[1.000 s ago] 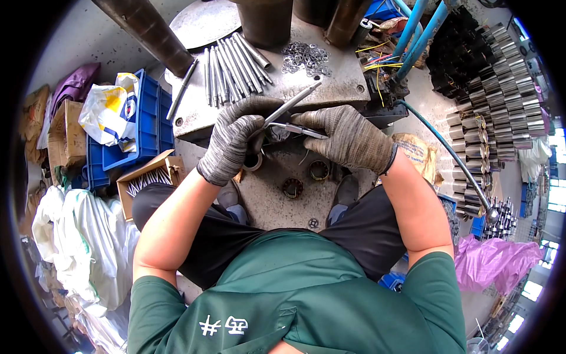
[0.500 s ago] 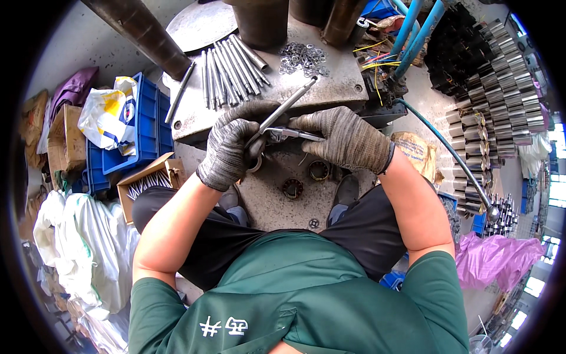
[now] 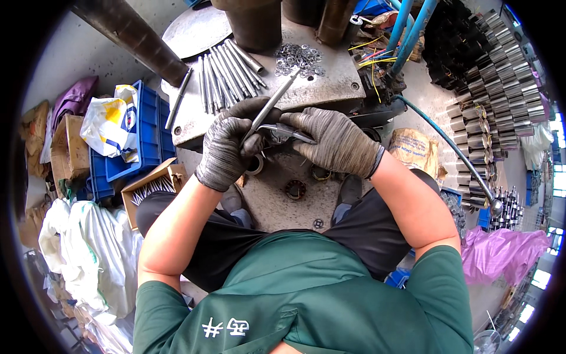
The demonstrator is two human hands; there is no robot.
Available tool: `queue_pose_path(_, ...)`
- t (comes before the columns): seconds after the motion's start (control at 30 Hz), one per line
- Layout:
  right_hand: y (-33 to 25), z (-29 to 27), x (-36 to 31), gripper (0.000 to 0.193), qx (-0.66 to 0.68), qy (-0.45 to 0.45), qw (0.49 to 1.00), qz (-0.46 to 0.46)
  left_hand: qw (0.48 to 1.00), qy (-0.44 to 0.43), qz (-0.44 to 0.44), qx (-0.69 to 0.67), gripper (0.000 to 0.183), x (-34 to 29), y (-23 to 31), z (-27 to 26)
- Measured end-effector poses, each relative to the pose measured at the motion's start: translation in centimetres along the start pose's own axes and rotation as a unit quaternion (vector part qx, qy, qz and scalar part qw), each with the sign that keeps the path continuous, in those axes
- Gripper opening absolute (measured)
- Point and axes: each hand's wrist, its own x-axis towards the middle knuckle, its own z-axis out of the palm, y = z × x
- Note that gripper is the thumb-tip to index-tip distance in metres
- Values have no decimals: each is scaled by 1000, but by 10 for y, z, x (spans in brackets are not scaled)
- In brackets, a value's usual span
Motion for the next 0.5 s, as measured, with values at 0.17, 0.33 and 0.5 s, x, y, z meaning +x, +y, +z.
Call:
queue_pose_path(0.17,-25,-14,-1,51,536,-146,772,309,998,-2,9,-63,59,1,2,-5)
queue_pose_path(0.33,-5,-17,-6,40,329,-64,913,231,981,-46,35,-186,65,5,8,-13)
queue_pose_path(0.5,21,-15,-9,25,-93,43,990,93,987,13,54,-149,64,-1,8,-6)
